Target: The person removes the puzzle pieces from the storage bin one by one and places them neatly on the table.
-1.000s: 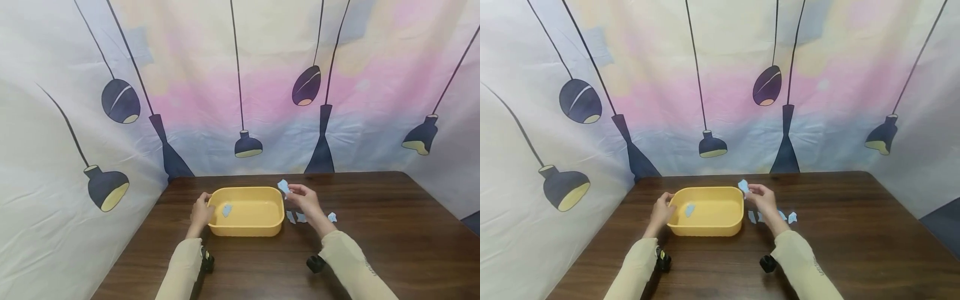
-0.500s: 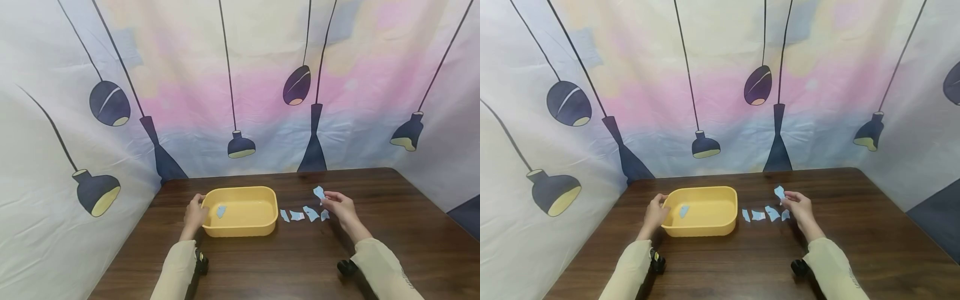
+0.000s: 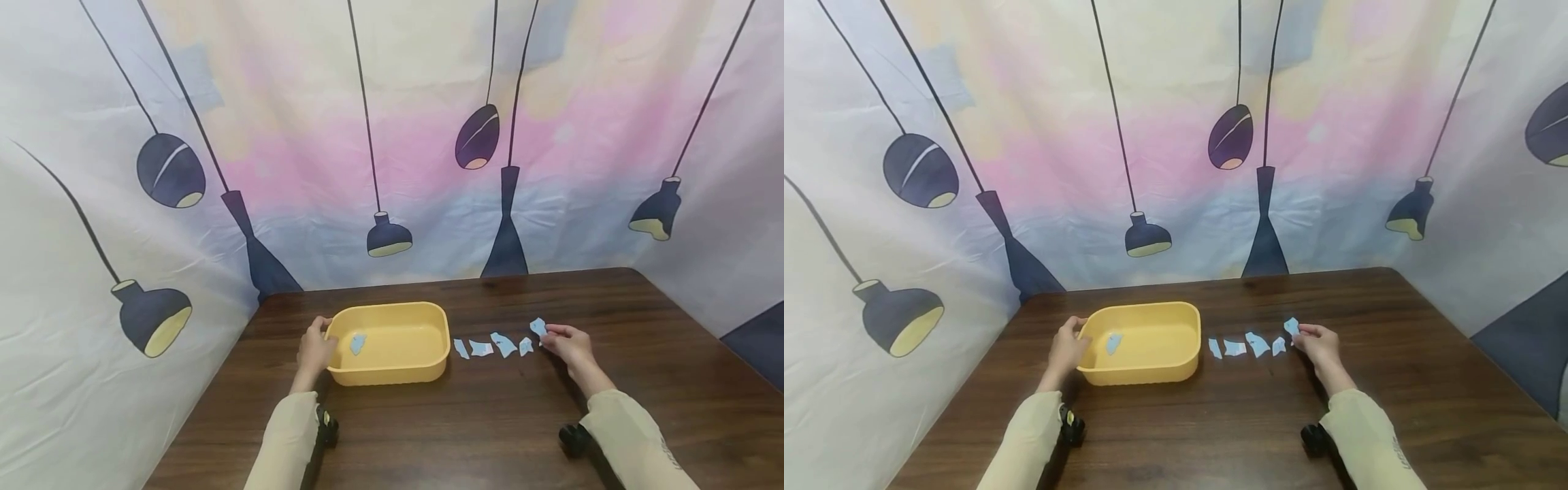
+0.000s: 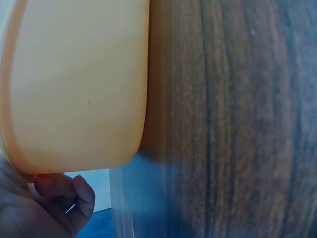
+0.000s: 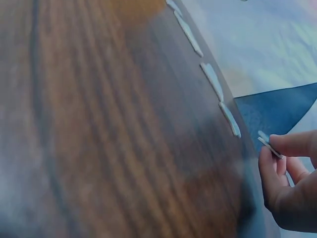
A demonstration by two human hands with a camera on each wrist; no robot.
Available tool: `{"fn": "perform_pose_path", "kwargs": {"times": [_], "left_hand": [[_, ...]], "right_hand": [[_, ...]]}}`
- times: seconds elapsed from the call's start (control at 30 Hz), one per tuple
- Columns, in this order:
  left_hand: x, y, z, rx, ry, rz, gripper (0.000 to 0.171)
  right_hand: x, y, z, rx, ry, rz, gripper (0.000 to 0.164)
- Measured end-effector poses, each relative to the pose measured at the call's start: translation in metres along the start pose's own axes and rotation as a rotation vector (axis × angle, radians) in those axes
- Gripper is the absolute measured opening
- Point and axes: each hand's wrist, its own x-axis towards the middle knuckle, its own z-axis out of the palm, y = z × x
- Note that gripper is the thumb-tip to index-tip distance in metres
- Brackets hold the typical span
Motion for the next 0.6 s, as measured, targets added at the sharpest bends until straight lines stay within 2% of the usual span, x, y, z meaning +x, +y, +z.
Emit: {"fn": "perform_pose_path", "kwargs": {"times": [0.17, 0.27, 0.5, 0.6], "left_hand": [[0.000, 0.001, 0.001, 0.000, 0.002, -0.002, 0.044], [0.001, 0.001, 0.001, 0.001, 0.001, -0.002, 0.045], [0.000, 0.002, 0.000, 0.009, -0.006, -0.012, 0.045], [-0.001, 0.003, 0.000, 0.014, -0.006, -0.013, 0.045]], "right_hand": [[-0.001, 0.003, -0.005, 0.008, -0.030, 0.035, 0.053], [-0.001, 0.003, -0.005, -0.035, -0.034, 0.023, 0.054], [-0.006, 0.001, 0.001, -0.375, 0.066, -0.052, 0.050], [-0.008, 0.000, 0.005, -0.458, 0.109, -0.095, 0.048]]}}
